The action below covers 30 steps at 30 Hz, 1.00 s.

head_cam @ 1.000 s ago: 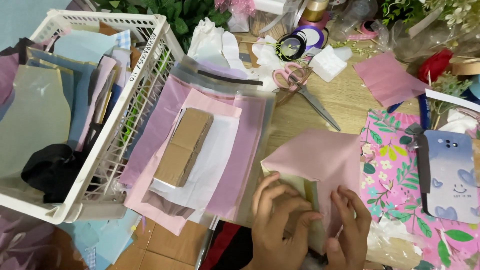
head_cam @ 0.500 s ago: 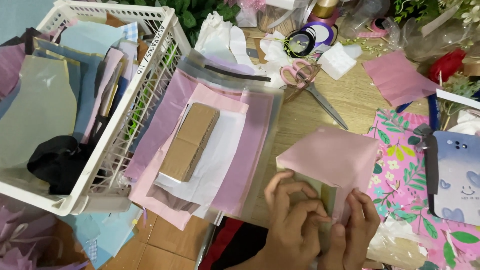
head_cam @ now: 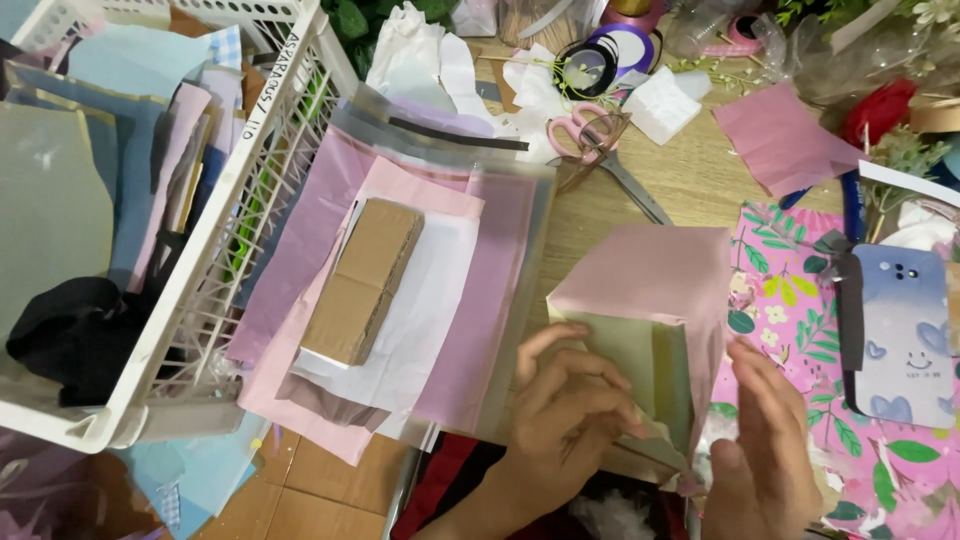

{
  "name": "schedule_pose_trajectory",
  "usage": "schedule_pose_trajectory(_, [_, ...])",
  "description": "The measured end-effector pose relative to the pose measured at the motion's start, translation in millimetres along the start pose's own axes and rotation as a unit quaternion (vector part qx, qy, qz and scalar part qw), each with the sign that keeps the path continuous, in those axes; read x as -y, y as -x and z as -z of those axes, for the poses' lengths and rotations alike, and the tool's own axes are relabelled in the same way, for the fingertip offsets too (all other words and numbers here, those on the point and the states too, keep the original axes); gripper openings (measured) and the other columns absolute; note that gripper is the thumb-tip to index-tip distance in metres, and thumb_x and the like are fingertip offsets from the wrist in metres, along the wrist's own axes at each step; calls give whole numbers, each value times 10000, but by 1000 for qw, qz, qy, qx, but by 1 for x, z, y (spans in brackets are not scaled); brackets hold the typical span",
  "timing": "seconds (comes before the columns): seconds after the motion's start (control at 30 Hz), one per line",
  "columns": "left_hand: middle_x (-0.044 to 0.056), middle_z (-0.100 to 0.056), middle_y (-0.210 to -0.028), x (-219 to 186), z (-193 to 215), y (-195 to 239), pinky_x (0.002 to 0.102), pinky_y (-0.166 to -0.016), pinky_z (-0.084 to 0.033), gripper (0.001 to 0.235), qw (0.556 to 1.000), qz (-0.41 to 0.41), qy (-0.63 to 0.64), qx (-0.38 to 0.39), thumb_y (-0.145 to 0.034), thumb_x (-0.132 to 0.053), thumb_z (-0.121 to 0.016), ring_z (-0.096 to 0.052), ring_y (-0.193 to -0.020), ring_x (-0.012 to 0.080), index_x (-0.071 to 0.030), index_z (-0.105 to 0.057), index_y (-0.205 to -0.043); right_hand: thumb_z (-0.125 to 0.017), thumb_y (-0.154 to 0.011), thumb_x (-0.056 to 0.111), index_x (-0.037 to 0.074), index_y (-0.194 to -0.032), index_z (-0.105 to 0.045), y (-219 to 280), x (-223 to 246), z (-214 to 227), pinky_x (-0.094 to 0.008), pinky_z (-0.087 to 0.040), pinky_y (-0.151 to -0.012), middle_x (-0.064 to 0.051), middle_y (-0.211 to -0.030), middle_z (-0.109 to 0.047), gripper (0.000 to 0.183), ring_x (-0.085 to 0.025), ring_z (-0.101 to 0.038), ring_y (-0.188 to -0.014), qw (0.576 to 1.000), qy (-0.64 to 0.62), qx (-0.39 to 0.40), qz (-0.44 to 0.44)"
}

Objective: Wrapping a rectangular box with pink and beige decorative paper at a design station.

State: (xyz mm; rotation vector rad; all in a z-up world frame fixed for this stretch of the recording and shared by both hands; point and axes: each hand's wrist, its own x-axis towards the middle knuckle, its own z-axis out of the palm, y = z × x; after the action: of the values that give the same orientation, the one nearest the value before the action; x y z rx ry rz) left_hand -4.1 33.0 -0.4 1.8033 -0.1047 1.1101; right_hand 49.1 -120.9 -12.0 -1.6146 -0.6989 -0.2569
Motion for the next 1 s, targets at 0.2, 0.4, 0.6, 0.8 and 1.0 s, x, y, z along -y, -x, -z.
schedule_pose_trajectory(0.2, [23, -622, -988, -7, -2, -5, 486, -1082, -438, 130, 998, 6, -21, 59, -1005, -37, -631, -495, -1134, 325, -135, -660, -925, -759, -865, 181, -5, -1047, -768, -21, 34, 5, -350, -461, -900, -186, -1133, -593, 260, -296, -565, -1072, 963, 252, 44, 84])
schedule_pose_trajectory(0.4, [-3, -629, -1005, -6, -4, -7, 460, -1091, -412, 105, 996, -7, -41, 77, -1031, -103, -637, -510, -1132, 278, -168, -669, -955, -726, -864, -14, -25, -973, -744, -23, 32, 19, -360, -599, -1041, -178, -1117, -564, 111, -260, -625, -1087, 986, 149, 76, 3])
schedule_pose_trajectory(0.6, [-47, -709, -1006, -17, -10, -22, 416, -1016, -368, 214, 990, -10, -124, 60, -1049, -304, -554, -571, -1106, 273, -172, -697, -960, -603, -984, 99, 17, -971, -679, -12, 7, 22, -487, -576, -1176, -213, -1241, -533, 112, -363, -610, -1254, 994, 94, 24, 47])
schedule_pose_trajectory(0.8, [-46, -692, -946, -23, -20, -33, 403, -981, -398, 92, 990, -17, -129, 54, -996, -200, -679, -548, -1036, 260, -148, -702, -924, -598, -988, 27, 14, -976, -662, -5, -4, 36, -556, -568, -1257, -226, -1275, -508, 66, -413, -601, -1321, 996, 77, 15, 45])
schedule_pose_trajectory(1.0, [-63, -696, -933, -25, -27, -36, 398, -976, -373, 109, 989, -17, -136, 59, -1004, -187, -657, -551, -1040, 244, -159, -701, -908, -597, -993, 91, 34, -965, -663, 2, -14, 44, -516, -601, -1211, -194, -1302, -509, 92, -436, -610, -1370, 997, 60, 10, 41])
